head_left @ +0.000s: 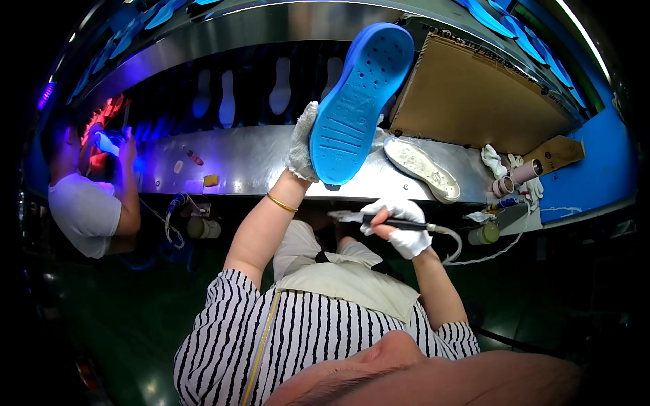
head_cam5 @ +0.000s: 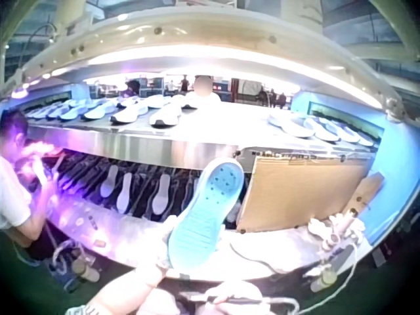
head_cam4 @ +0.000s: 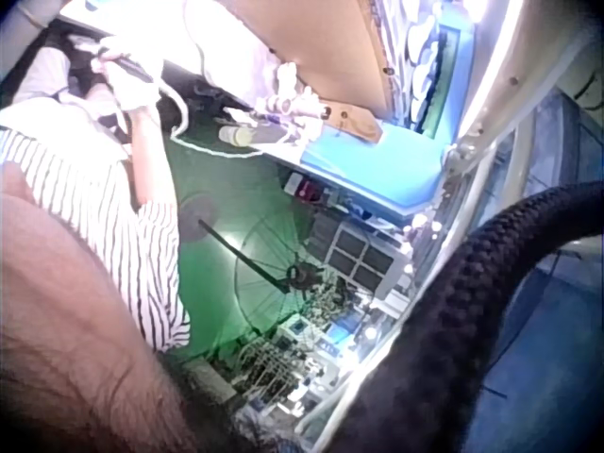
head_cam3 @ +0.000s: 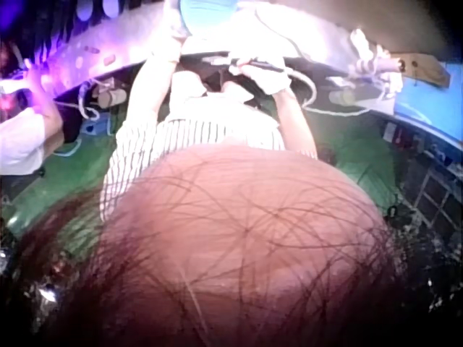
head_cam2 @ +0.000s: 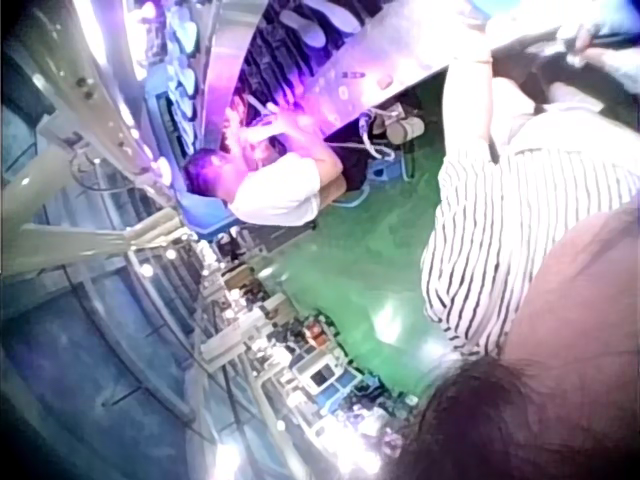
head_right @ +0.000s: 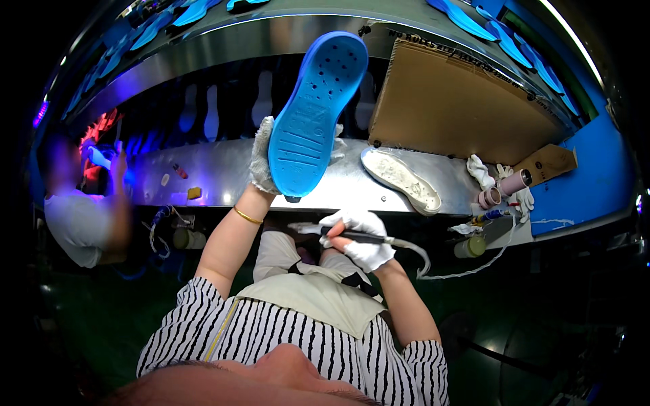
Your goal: The person applies glue to the inner surface of blue shoe soles using a brush and then places the soles onto a conveyor belt.
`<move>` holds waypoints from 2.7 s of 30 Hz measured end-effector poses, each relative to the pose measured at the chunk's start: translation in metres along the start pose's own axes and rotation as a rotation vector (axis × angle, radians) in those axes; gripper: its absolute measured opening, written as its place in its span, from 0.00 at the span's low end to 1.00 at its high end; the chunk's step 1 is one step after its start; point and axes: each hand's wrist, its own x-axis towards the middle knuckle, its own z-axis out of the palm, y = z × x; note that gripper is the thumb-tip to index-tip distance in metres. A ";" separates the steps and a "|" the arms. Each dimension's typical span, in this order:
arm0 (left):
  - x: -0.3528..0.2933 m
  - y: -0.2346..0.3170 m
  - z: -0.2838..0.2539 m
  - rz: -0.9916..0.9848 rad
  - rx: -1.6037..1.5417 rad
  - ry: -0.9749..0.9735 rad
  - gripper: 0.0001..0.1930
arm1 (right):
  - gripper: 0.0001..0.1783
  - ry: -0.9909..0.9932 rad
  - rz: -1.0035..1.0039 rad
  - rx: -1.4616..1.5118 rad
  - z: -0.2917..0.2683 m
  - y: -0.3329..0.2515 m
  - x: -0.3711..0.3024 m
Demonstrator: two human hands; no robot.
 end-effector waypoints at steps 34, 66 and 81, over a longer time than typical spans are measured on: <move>0.018 0.002 0.013 -0.550 0.556 0.233 0.25 | 0.06 -0.176 -0.202 -0.448 -0.021 -0.051 0.053; -0.037 -0.060 -0.023 0.046 -0.114 0.176 0.31 | 0.06 -0.006 -0.487 -0.577 0.040 -0.051 0.026; -0.052 -0.074 -0.011 0.021 -0.165 0.141 0.31 | 0.03 0.218 -0.480 -0.409 -0.012 -0.032 0.056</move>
